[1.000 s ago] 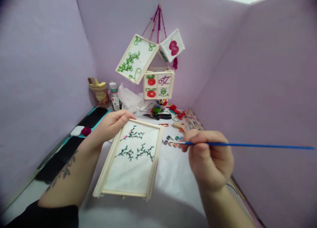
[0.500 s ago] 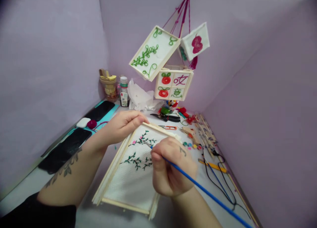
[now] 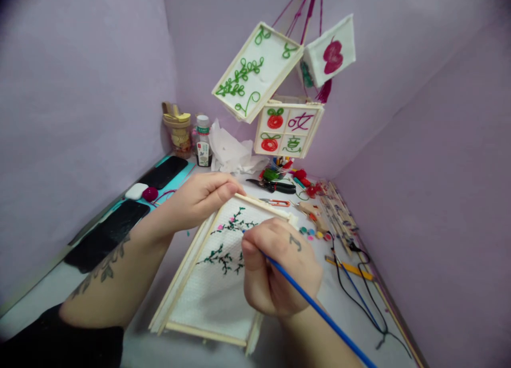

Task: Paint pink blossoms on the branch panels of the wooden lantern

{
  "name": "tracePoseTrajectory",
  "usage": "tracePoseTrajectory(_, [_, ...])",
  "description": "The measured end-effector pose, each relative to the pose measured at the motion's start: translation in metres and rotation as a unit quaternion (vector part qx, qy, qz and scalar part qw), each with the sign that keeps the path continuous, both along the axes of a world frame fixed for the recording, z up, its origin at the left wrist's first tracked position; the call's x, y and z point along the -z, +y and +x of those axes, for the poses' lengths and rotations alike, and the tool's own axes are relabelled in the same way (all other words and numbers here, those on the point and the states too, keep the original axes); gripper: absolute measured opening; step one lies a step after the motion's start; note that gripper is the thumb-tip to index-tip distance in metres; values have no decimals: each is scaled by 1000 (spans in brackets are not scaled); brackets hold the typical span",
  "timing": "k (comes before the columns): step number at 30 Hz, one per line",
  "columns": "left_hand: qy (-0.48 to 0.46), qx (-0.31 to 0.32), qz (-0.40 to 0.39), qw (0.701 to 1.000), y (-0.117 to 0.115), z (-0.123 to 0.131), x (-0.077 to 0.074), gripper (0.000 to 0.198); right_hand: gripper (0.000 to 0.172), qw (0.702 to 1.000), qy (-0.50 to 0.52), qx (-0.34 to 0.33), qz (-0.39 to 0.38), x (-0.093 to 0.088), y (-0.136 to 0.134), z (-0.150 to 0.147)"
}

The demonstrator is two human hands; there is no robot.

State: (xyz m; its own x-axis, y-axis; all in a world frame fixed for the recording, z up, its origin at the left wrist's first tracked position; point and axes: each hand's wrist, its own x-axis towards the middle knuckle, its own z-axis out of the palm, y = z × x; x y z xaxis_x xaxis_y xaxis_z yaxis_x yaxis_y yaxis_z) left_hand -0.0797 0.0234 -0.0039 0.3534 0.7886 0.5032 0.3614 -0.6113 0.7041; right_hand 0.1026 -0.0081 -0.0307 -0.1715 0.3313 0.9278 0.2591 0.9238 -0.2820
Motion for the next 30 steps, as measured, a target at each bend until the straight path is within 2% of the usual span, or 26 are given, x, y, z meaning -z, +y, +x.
tracePoseTrajectory(6, [-2, -1, 2, 1000, 0, 0, 1, 29, 16, 1000, -13, 16, -10, 1, 1, 1])
tracePoseTrajectory(25, [7, -5, -16, 1000, -2, 0, -1, 31, 22, 999, -28, -32, -24, -2, 1, 2])
tracePoseTrajectory(30, [8, -8, -15, 1000, -1, 0, -1, 30, 18, 1000, -8, -10, -24, 2, 3, 2])
